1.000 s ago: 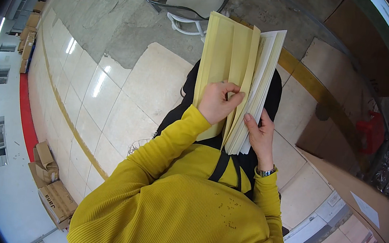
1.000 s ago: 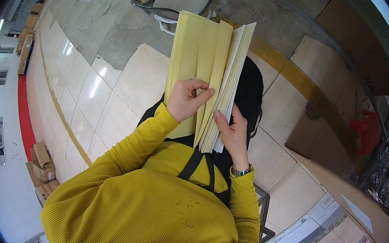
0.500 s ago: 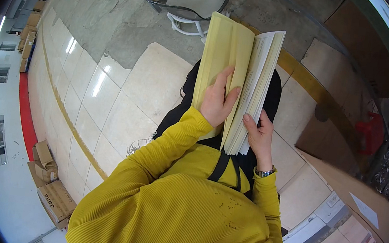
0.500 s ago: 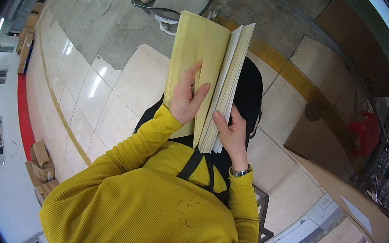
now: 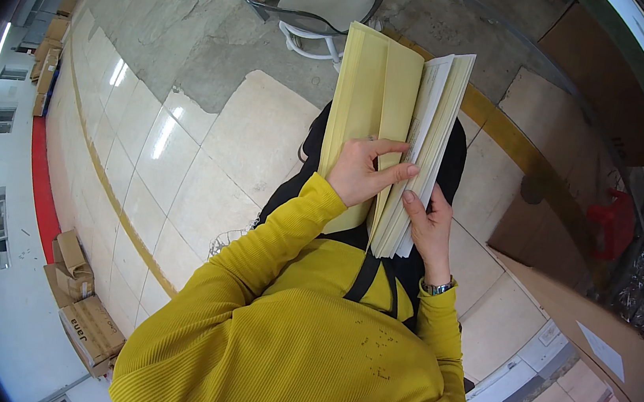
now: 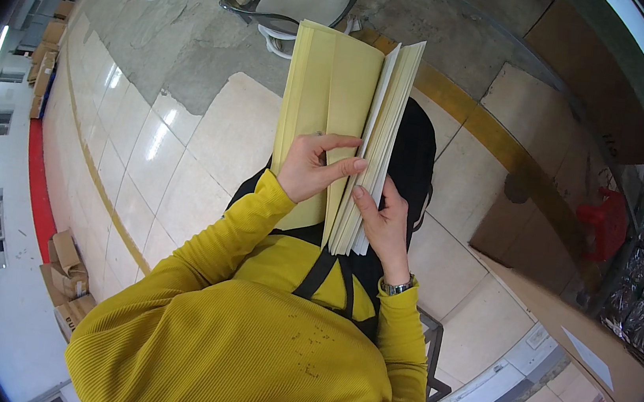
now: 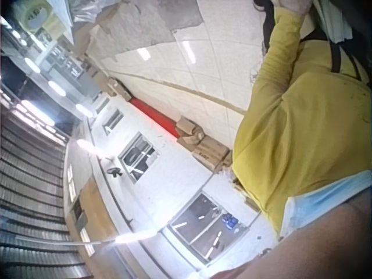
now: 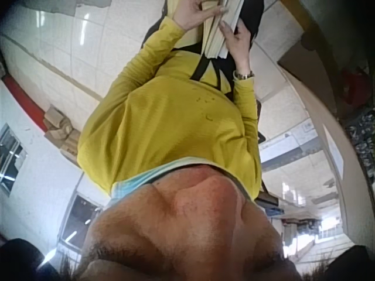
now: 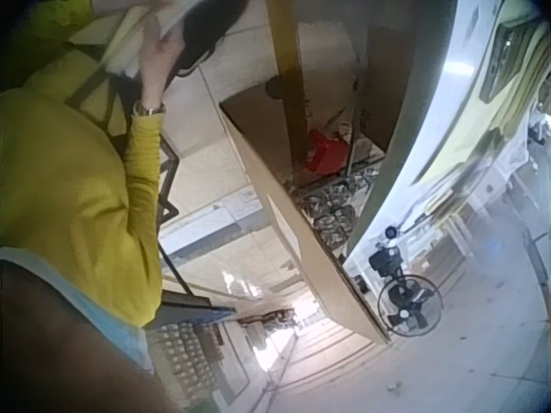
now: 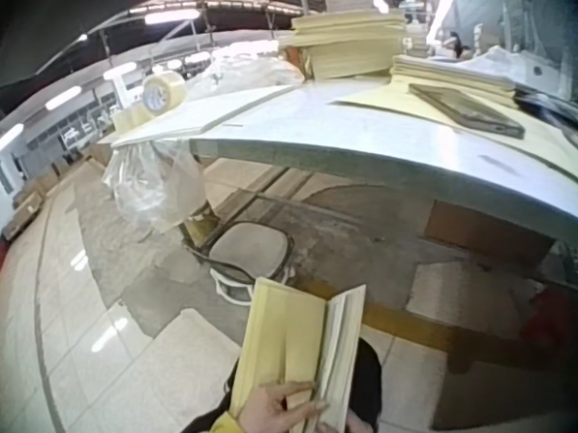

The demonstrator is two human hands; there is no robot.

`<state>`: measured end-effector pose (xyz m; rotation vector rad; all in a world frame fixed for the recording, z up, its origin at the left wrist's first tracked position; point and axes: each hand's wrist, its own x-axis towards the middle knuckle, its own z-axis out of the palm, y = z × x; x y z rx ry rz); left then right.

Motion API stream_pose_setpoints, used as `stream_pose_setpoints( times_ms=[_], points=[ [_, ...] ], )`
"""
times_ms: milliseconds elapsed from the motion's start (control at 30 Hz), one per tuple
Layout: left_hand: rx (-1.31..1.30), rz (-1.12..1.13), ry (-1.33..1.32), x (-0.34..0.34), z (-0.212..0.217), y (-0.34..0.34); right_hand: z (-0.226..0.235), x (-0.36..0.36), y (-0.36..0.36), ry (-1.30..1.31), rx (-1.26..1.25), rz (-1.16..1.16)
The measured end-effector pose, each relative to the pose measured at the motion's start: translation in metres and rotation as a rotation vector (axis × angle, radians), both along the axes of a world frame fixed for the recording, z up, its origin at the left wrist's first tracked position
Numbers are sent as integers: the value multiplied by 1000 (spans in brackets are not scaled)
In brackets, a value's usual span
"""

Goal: Organize and check a stack of documents on a desk.

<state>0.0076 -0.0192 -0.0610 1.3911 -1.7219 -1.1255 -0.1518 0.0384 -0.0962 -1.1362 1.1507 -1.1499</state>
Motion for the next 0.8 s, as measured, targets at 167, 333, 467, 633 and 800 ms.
stream_pose_setpoints(
  times_ms=[167,333,467,633,800],
  points=[
    [22,48,150,3,-12,0,0,1,1,-17,18,-11],
    [-144,171,-54,-7,-6,3,2,-1,0,6,13,16],
    [-82,229,-124,-10,1,5,0,-3,-1,11,10,6],
    [-262,256,130,-12,-1,3,0,-3,2,34,17,18],
    [-87,73,45,-4,8,1,0,-1,3,46,23,23]
  ],
)
